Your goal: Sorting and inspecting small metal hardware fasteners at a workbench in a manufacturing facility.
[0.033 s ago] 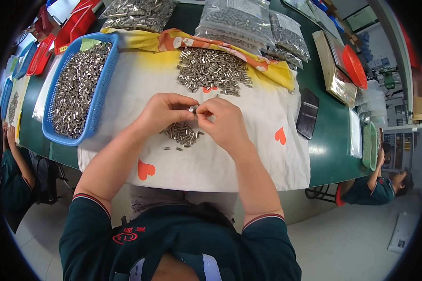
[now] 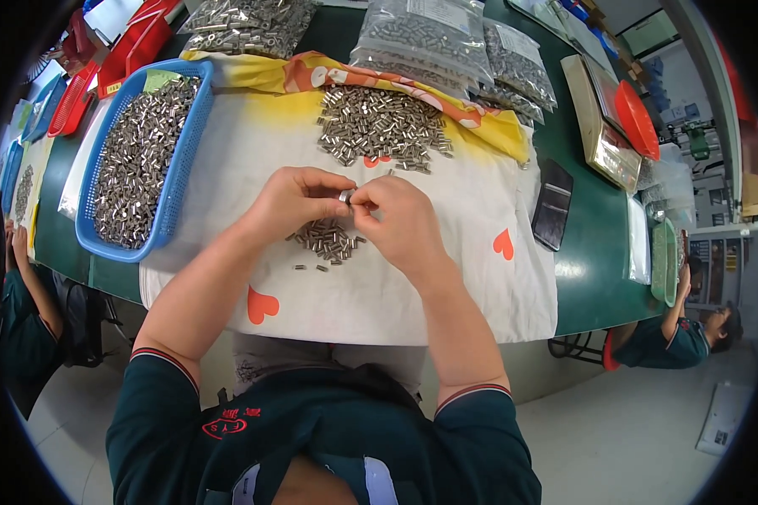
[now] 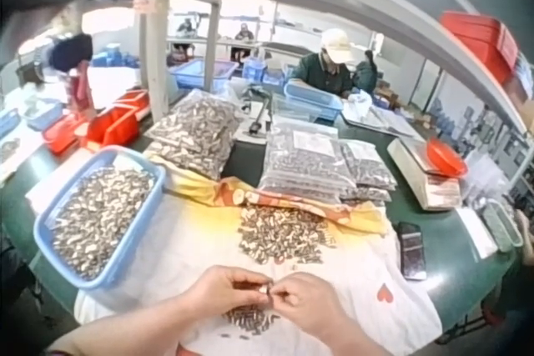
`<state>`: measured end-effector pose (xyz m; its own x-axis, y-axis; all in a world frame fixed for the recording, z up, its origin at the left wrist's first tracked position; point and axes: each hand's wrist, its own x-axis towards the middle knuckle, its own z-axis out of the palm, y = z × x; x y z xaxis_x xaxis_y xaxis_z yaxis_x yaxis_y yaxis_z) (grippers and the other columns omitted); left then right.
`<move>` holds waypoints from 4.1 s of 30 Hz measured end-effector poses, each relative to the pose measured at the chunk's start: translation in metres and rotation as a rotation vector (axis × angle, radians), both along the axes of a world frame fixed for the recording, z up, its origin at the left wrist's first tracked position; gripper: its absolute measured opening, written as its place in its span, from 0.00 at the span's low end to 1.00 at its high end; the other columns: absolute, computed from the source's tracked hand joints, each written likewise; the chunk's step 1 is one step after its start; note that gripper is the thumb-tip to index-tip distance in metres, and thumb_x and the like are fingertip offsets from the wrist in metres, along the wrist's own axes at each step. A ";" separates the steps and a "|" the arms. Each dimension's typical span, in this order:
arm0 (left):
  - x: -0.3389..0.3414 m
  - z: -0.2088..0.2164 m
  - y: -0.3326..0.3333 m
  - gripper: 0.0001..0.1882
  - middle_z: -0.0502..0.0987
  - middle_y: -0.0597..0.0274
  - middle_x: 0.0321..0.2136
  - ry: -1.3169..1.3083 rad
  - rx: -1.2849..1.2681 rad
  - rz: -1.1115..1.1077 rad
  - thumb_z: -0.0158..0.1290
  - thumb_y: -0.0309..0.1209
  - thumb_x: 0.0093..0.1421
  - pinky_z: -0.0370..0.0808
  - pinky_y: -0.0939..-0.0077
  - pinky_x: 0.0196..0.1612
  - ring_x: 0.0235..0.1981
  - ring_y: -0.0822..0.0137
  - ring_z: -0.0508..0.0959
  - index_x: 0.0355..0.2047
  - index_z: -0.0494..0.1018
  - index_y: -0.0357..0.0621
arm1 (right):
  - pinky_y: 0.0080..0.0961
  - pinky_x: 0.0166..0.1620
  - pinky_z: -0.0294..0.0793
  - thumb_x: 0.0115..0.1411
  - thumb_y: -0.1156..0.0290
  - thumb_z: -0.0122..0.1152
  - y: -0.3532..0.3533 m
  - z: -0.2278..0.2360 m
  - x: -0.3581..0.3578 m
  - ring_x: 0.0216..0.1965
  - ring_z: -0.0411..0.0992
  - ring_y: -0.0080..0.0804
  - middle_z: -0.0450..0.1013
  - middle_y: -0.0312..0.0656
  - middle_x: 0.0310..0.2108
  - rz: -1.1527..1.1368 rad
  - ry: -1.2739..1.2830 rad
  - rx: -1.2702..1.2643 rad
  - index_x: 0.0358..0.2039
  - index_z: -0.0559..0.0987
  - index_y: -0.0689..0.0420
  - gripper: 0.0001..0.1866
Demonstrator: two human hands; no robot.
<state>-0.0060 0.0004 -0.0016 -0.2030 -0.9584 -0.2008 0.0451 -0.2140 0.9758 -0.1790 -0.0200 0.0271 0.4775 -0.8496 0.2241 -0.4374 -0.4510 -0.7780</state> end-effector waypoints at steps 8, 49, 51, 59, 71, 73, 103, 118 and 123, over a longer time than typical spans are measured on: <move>0.000 0.003 0.000 0.15 0.76 0.63 0.29 0.076 0.034 -0.041 0.58 0.24 0.47 0.71 0.84 0.33 0.29 0.78 0.73 0.37 0.73 0.35 | 0.17 0.30 0.67 0.45 0.78 0.58 -0.006 0.005 -0.009 0.24 0.68 0.22 0.72 0.37 0.24 0.062 0.004 0.165 0.27 0.75 0.61 0.06; -0.003 0.002 0.001 0.14 0.75 0.66 0.27 0.108 -0.032 0.046 0.57 0.24 0.48 0.70 0.85 0.31 0.27 0.80 0.72 0.37 0.73 0.36 | 0.27 0.27 0.68 0.41 0.80 0.57 0.003 0.000 0.003 0.24 0.68 0.34 0.69 0.40 0.20 -0.042 0.045 -0.191 0.21 0.72 0.59 0.04; -0.002 -0.001 -0.001 0.14 0.75 0.65 0.28 0.064 -0.031 0.031 0.57 0.24 0.48 0.70 0.85 0.31 0.28 0.79 0.72 0.37 0.73 0.36 | 0.27 0.27 0.68 0.41 0.80 0.57 0.002 -0.001 0.003 0.24 0.68 0.34 0.69 0.40 0.20 -0.042 0.020 -0.143 0.21 0.72 0.60 0.04; 0.000 0.005 0.001 0.15 0.76 0.65 0.27 0.035 0.032 -0.028 0.58 0.24 0.47 0.71 0.85 0.32 0.28 0.79 0.73 0.37 0.73 0.36 | 0.17 0.29 0.67 0.46 0.79 0.58 -0.005 0.006 -0.007 0.23 0.67 0.20 0.71 0.35 0.22 0.022 0.037 0.202 0.28 0.75 0.62 0.06; -0.002 0.002 0.001 0.15 0.74 0.67 0.27 0.094 0.058 -0.080 0.57 0.24 0.48 0.70 0.87 0.31 0.27 0.80 0.72 0.38 0.72 0.35 | 0.31 0.35 0.67 0.45 0.75 0.57 -0.039 -0.029 -0.019 0.30 0.68 0.37 0.70 0.41 0.25 -0.258 0.382 -0.256 0.25 0.76 0.57 0.05; 0.000 0.001 -0.001 0.15 0.74 0.67 0.27 0.120 0.059 -0.057 0.57 0.23 0.49 0.70 0.87 0.33 0.28 0.80 0.72 0.39 0.72 0.35 | 0.32 0.36 0.67 0.45 0.75 0.57 -0.041 -0.029 -0.017 0.31 0.68 0.38 0.70 0.42 0.26 -0.264 0.415 -0.269 0.25 0.76 0.57 0.04; 0.001 0.005 -0.001 0.15 0.76 0.61 0.29 0.025 0.038 -0.037 0.58 0.23 0.47 0.72 0.85 0.33 0.29 0.77 0.74 0.36 0.73 0.34 | 0.19 0.28 0.69 0.45 0.78 0.58 -0.002 0.001 -0.002 0.24 0.69 0.24 0.70 0.37 0.22 0.001 -0.012 0.120 0.24 0.74 0.61 0.04; 0.000 0.002 0.000 0.15 0.75 0.64 0.31 0.070 0.037 -0.105 0.54 0.19 0.49 0.71 0.86 0.34 0.30 0.78 0.74 0.40 0.71 0.35 | 0.15 0.28 0.65 0.49 0.74 0.58 -0.035 -0.016 -0.024 0.24 0.65 0.15 0.70 0.30 0.23 -0.311 0.080 0.200 0.31 0.75 0.60 0.08; 0.001 -0.001 0.000 0.15 0.75 0.63 0.30 0.231 0.060 -0.062 0.55 0.22 0.50 0.72 0.85 0.35 0.31 0.77 0.74 0.40 0.70 0.34 | 0.14 0.32 0.66 0.48 0.77 0.58 -0.021 -0.008 -0.017 0.26 0.65 0.15 0.69 0.31 0.25 0.069 -0.258 0.575 0.30 0.74 0.60 0.07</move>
